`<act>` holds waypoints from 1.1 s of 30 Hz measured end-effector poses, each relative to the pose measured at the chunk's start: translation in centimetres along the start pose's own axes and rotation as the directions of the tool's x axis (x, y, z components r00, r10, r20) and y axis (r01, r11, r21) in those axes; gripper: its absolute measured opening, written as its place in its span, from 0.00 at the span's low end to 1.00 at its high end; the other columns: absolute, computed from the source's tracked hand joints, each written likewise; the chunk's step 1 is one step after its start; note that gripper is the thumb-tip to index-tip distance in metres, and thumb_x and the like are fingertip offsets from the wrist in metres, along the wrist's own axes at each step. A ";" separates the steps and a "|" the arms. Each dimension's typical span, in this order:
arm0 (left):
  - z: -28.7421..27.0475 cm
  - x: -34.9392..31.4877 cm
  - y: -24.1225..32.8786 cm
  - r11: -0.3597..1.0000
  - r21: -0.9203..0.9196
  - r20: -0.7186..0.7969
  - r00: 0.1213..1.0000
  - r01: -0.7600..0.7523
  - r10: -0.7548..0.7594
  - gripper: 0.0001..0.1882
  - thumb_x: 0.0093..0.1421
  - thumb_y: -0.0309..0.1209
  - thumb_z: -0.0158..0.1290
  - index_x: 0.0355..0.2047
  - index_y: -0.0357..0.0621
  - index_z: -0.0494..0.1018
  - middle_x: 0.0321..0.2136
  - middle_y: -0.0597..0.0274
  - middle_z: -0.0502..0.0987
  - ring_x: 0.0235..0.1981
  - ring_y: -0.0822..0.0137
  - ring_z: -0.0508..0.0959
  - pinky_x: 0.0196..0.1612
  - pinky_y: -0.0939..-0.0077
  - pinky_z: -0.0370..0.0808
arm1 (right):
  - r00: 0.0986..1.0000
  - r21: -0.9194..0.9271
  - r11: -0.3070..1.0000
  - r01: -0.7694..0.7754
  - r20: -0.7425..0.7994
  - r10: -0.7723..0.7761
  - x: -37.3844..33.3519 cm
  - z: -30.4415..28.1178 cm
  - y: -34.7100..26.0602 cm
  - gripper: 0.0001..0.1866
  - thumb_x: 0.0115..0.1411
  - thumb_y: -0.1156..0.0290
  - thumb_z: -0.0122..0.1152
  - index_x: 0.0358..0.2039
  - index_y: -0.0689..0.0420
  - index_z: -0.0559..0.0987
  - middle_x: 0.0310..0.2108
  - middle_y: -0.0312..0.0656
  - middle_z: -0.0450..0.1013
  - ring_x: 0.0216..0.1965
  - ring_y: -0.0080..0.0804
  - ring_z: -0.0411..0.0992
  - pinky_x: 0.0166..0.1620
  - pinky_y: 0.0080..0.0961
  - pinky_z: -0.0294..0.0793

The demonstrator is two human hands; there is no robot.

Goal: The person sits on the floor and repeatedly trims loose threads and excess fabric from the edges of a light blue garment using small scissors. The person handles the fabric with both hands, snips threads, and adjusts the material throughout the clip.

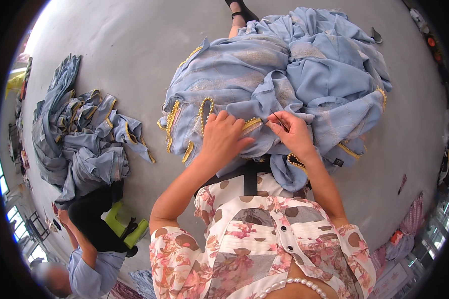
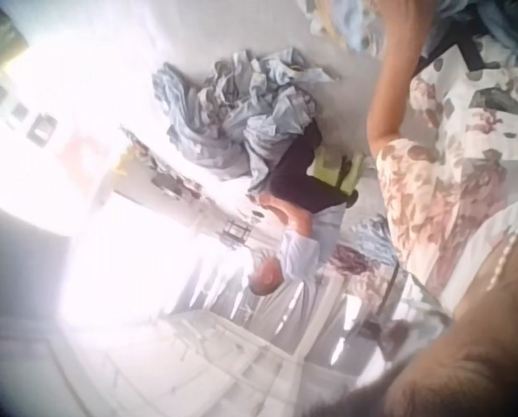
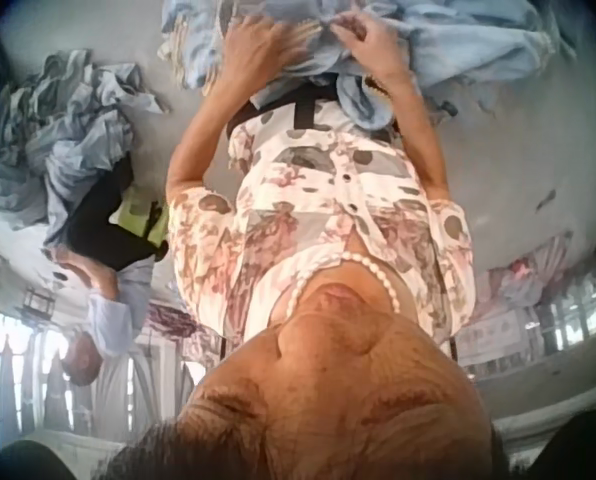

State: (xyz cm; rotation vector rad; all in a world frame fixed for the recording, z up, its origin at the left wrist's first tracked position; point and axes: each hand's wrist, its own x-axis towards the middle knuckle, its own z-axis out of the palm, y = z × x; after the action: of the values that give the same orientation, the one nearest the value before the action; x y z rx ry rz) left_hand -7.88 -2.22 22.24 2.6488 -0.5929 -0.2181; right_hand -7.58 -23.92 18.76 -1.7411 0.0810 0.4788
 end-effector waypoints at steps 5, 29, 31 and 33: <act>0.4 0.1 0.0 0.942 -0.333 -0.239 0.970 -0.039 -0.044 0.11 0.45 0.27 0.62 0.29 0.45 0.74 0.27 0.63 0.75 0.29 0.61 0.75 0.30 0.69 0.71 | 1.000 0.090 0.996 -0.025 0.013 0.024 -1.0 0.1 -1.9 0.12 0.57 0.74 0.62 0.40 0.63 0.76 0.28 0.30 0.73 0.26 0.10 0.64 0.29 0.11 0.65; -1.5 -1.0 2.1 0.780 -0.595 -0.412 0.907 -0.195 -0.088 0.11 0.46 0.16 0.61 0.31 0.38 0.77 0.33 0.55 0.79 0.29 0.68 0.79 0.30 0.79 0.75 | 0.981 0.096 0.982 0.165 0.092 -0.173 0.2 0.7 -8.0 0.08 0.58 0.71 0.62 0.29 0.62 0.76 0.20 0.28 0.68 0.22 0.09 0.61 0.23 0.11 0.60; -1.9 -0.8 2.4 0.701 -0.694 -0.384 0.909 -0.168 -0.162 0.11 0.46 0.16 0.61 0.32 0.38 0.77 0.33 0.54 0.79 0.29 0.68 0.79 0.31 0.80 0.74 | 0.990 0.239 0.964 0.115 0.057 -0.133 0.2 1.0 -7.7 0.08 0.59 0.71 0.62 0.28 0.62 0.75 0.19 0.28 0.67 0.21 0.09 0.60 0.22 0.11 0.59; -1.8 -0.9 2.4 0.715 -0.683 -0.383 0.907 -0.150 -0.175 0.11 0.46 0.16 0.61 0.32 0.37 0.77 0.33 0.53 0.79 0.29 0.68 0.78 0.31 0.81 0.74 | 0.993 0.416 0.907 0.065 0.060 -0.099 0.2 1.4 -7.6 0.09 0.59 0.70 0.62 0.26 0.61 0.74 0.17 0.27 0.65 0.20 0.09 0.58 0.22 0.11 0.57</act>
State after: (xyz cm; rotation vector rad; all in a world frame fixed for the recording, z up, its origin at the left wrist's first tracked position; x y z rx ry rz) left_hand -9.12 -3.19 25.01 1.8537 -0.2583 0.1226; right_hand -5.40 -20.81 25.51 -1.3008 0.0476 0.4331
